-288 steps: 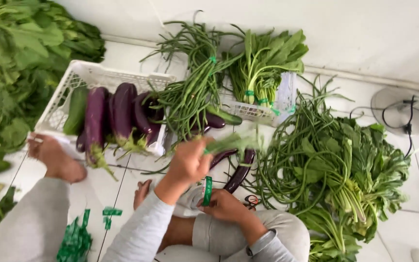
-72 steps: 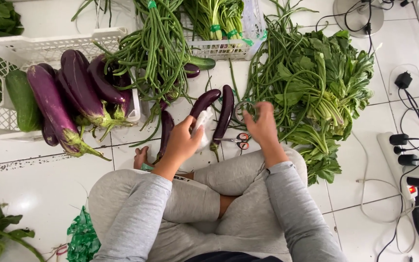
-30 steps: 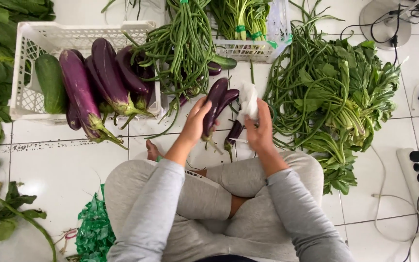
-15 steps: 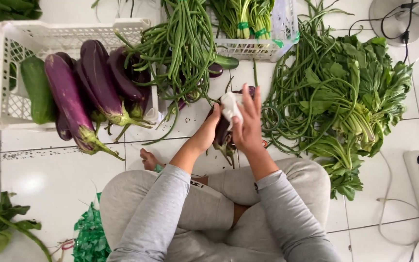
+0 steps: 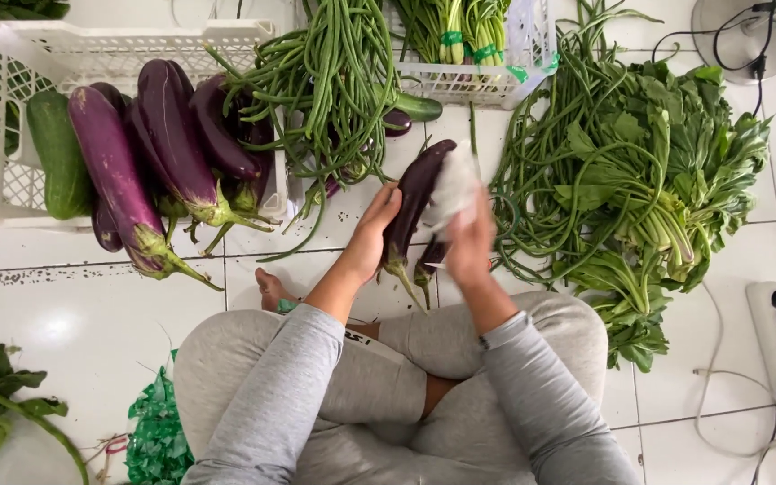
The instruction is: The person is preparing various vegetables for sale by bundling long beans with rubber bands, trimming the ends of leafy greens with scissors, and wiping eggplants clean with a cloth.
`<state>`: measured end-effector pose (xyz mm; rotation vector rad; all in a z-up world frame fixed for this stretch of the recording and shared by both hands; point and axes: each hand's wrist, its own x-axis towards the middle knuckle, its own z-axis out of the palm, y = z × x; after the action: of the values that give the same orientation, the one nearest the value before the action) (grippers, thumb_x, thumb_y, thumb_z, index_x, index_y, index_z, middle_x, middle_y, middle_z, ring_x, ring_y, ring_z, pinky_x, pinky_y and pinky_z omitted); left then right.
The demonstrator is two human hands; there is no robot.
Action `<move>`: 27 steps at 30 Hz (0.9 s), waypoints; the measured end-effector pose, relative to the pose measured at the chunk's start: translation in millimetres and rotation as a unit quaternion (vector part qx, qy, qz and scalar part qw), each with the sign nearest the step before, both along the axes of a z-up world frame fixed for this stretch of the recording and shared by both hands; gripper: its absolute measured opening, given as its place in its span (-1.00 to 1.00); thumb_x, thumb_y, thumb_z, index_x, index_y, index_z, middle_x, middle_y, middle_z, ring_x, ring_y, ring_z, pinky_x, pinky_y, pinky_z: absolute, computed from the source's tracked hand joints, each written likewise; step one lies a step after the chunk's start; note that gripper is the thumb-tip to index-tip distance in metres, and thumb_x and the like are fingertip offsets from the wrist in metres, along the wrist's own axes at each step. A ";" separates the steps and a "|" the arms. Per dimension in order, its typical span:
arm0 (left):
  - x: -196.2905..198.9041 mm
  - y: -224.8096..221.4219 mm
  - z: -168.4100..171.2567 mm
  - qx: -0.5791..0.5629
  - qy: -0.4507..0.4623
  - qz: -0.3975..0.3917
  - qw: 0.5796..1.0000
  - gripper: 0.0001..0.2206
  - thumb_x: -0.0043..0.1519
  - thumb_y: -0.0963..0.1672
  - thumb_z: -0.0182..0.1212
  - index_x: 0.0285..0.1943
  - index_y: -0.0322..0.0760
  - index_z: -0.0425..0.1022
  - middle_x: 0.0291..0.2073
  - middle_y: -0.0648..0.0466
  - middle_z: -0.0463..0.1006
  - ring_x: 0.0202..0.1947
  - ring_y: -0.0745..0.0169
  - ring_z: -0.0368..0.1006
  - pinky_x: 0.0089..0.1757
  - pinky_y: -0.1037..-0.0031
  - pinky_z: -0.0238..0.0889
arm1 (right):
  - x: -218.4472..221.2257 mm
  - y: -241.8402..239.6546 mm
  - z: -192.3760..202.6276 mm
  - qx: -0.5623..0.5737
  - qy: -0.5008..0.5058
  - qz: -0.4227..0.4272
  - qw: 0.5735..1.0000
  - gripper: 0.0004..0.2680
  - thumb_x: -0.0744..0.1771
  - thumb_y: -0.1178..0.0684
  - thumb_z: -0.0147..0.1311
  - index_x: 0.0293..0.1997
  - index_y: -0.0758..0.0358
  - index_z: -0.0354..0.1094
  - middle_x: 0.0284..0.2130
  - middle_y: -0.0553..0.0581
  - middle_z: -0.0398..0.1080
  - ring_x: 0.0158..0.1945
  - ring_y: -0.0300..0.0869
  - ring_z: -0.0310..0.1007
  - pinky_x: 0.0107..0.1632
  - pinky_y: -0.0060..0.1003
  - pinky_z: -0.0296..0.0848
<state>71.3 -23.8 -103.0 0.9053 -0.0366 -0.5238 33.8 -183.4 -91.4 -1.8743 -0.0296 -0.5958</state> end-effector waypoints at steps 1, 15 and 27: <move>-3.5 0.7 2.8 0.000 0.000 0.000 1.000 -0.67 0.42 0.05 0.08 0.22 -0.16 0.39 -0.10 0.02 0.52 -0.08 0.21 0.49 -0.01 0.34 0.41 | -3.3 8.2 2.5 0.000 0.000 0.000 1.000 -0.61 0.48 -0.11 -0.25 0.41 0.38 0.14 0.33 0.51 0.15 0.46 0.26 0.04 0.46 0.26 -0.08; -23.9 -9.7 22.2 0.241 -0.211 -0.075 0.944 -0.44 0.48 0.11 -0.44 0.38 -0.28 0.32 0.14 -0.10 0.49 0.21 -0.03 0.39 0.25 0.13 0.13 | 14.6 -2.5 41.2 -0.093 -0.013 0.053 0.994 -0.60 0.49 -0.23 -0.29 0.11 0.33 0.40 0.53 0.31 -0.24 0.49 0.40 0.00 0.19 -0.07 0.52; -12.1 -10.3 23.6 0.095 -0.014 0.075 0.993 -0.44 0.48 0.08 -0.08 0.45 -0.46 0.11 0.34 -0.16 0.20 0.33 0.03 0.13 0.33 0.08 -0.05 | 3.9 2.0 3.3 0.018 -0.128 0.208 0.969 -0.53 0.48 0.04 -0.11 0.61 0.10 -0.26 0.58 0.33 -0.39 0.61 0.13 -0.41 0.53 0.19 -0.33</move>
<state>59.2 -34.1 -79.4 1.0918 0.0576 -0.3786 37.7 -181.4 -88.1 -1.6762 -0.5646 -0.5344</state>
